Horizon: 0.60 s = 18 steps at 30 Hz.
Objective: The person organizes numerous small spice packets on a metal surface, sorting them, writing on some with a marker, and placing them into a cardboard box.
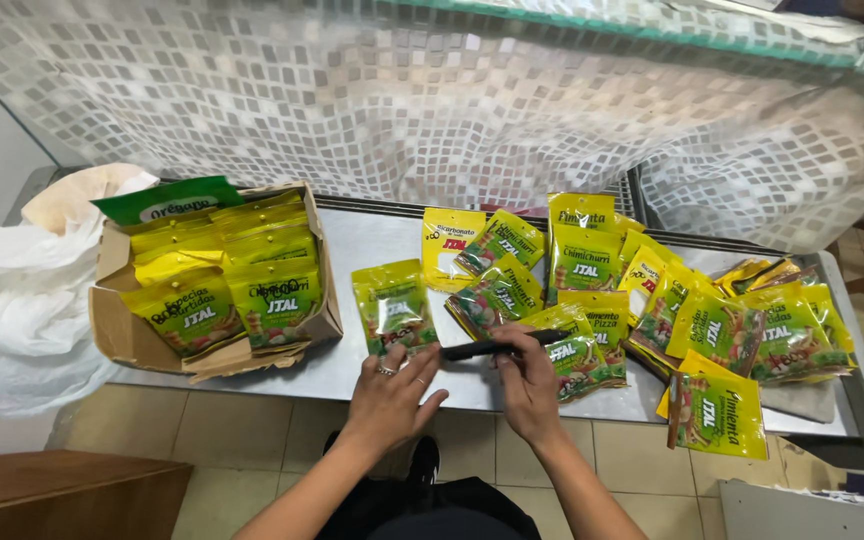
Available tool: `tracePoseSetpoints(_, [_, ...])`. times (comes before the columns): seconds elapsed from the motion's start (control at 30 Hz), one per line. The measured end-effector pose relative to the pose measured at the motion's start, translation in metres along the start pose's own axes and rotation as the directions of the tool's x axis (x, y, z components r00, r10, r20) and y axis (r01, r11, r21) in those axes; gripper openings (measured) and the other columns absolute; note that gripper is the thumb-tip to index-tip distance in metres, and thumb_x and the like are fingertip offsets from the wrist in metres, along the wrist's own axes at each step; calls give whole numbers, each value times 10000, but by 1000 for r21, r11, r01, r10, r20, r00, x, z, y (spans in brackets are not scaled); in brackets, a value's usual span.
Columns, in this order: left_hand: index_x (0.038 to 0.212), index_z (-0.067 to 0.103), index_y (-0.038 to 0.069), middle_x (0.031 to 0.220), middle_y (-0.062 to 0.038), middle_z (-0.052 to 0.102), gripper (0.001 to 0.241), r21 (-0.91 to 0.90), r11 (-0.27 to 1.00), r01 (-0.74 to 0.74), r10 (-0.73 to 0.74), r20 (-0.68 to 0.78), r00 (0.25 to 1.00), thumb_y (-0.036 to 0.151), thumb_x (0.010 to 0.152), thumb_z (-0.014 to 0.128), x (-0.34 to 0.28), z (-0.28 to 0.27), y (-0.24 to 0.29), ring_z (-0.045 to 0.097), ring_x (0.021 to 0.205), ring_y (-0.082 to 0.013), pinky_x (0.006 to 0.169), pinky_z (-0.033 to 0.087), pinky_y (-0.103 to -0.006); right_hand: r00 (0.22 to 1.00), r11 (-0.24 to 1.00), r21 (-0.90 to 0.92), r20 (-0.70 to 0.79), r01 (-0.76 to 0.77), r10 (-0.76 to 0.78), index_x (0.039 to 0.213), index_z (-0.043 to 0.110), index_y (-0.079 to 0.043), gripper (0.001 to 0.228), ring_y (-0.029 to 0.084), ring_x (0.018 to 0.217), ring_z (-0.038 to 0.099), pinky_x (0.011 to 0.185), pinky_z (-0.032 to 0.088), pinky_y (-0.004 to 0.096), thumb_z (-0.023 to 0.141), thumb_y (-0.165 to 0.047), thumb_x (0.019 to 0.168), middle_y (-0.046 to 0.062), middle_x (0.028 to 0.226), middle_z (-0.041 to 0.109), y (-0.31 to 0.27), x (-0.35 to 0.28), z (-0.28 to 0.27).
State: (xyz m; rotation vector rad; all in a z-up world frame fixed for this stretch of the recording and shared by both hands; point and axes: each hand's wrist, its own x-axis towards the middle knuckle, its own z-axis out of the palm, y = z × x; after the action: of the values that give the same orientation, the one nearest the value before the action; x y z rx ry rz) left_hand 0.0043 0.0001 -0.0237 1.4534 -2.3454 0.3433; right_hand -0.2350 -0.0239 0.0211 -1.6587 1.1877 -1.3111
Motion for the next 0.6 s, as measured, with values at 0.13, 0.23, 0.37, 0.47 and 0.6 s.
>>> tracePoseSetpoints(0.13, [1391,642,202,1420,73,638,624,-20,999,39,-39,-13,999,644,963,535,3,-2,-7,584,1190,-286,847,344,-430,998,999,1,-59,37,-37,1220,554,-82,355,246,1110,602,997,514,342,432,91,935,136,1185,590,2,-9,-13])
tracePoseSetpoints(0.23, [1299,633,223,1367,61,631,577,-70,991,115,-112,52,992,652,920,570,21,-7,-3,531,1240,-241,841,297,-441,988,998,67,-154,-13,23,1257,533,-68,296,238,976,673,842,641,335,458,44,994,153,1100,614,3,-19,-24])
tracePoseSetpoints(0.37, [1253,638,187,1333,-14,600,474,-222,964,149,-133,88,987,537,936,603,79,-14,8,507,1224,-297,904,316,-490,968,984,176,-247,-3,47,1317,483,-91,319,181,937,634,789,640,320,556,-26,1014,138,1086,599,-3,-23,-39])
tracePoseSetpoints(0.47, [1410,540,170,1481,-69,524,616,-294,924,246,-182,230,956,577,949,551,122,-4,22,456,1310,-337,950,342,-584,948,998,61,-319,20,1,1298,480,-81,307,189,966,634,843,608,313,577,-41,1009,137,1117,612,-1,-32,-52])
tracePoseSetpoints(0.6, [1534,429,122,1417,-95,587,831,-321,854,409,-230,471,851,602,897,660,157,12,29,458,1338,-333,1016,310,-549,926,999,22,-374,-43,48,1257,492,-64,284,215,1042,656,1002,628,356,607,-51,998,136,1119,595,4,-46,-66])
